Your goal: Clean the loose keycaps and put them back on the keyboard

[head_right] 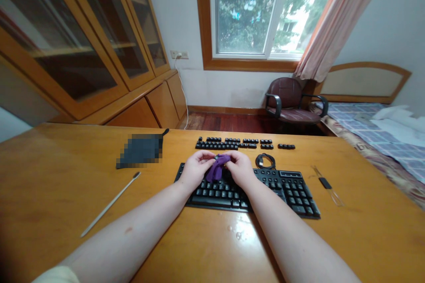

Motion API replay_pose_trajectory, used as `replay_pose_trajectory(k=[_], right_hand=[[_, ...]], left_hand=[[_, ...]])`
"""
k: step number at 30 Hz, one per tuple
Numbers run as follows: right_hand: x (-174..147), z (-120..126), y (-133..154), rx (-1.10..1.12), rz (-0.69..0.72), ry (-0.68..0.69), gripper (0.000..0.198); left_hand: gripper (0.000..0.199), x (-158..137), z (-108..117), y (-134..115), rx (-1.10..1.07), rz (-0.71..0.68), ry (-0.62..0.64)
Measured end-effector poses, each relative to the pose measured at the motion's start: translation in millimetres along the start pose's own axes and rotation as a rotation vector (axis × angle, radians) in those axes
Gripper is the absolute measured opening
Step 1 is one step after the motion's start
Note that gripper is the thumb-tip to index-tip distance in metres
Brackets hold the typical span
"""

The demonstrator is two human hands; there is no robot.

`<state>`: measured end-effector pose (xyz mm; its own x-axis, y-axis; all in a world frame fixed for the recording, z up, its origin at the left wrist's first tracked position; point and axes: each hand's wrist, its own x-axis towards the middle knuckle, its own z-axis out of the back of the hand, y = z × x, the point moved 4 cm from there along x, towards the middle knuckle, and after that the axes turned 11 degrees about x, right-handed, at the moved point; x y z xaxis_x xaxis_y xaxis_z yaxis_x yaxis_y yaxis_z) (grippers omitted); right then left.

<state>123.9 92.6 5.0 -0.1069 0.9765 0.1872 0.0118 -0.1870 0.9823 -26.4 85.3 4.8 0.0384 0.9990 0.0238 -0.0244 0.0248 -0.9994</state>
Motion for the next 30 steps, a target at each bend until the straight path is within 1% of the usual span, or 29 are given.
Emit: replay_pose_trajectory(k=[2, 4, 7, 9, 11, 14, 17, 21, 26, 28, 30], right_hand=[[0, 1, -1, -0.034, -0.001, -0.021, 0.022], [-1, 0, -1, -0.055, 0.017, -0.013, 0.025], [-1, -2, 3, -0.094, 0.091, 0.016, 0.024], [-2, -3, 6, -0.112, 0.149, 0.030, 0.025], [-2, -2, 8, -0.116, 0.176, 0.029, 0.028], [0, 0, 6, -0.121, 0.165, 0.017, 0.031], [1, 0, 4, -0.150, 0.180, 0.026, 0.032], [1, -2, 4, -0.176, 0.197, 0.075, 0.030], [-1, -4, 9, -0.178, 0.197, 0.087, 0.028], [-1, -4, 10, -0.176, 0.189, 0.078, 0.028], [-1, -4, 11, -0.181, 0.200, 0.086, 0.026]], left_hand=[[0.015, 0, 0, -1, 0.014, -0.005, -0.006], [0.017, 0, 0, -2, 0.010, -0.008, 0.005], [0.021, -1, -1, -2, 0.013, -0.022, 0.007], [0.021, -2, -1, -2, 0.033, -0.040, -0.016], [0.021, -1, 1, -3, 0.068, -0.063, -0.042], [0.021, -1, 4, -5, 0.154, -0.125, -0.070], [0.022, 0, 4, -7, 0.202, -0.186, -0.030], [0.025, 0, 1, -6, 0.159, -0.156, 0.022], [0.029, 1, 0, 0, 0.038, -0.063, -0.002], [0.026, 1, 0, 1, 0.056, -0.083, 0.006], [0.021, 1, 1, -1, 0.129, -0.150, 0.004]])
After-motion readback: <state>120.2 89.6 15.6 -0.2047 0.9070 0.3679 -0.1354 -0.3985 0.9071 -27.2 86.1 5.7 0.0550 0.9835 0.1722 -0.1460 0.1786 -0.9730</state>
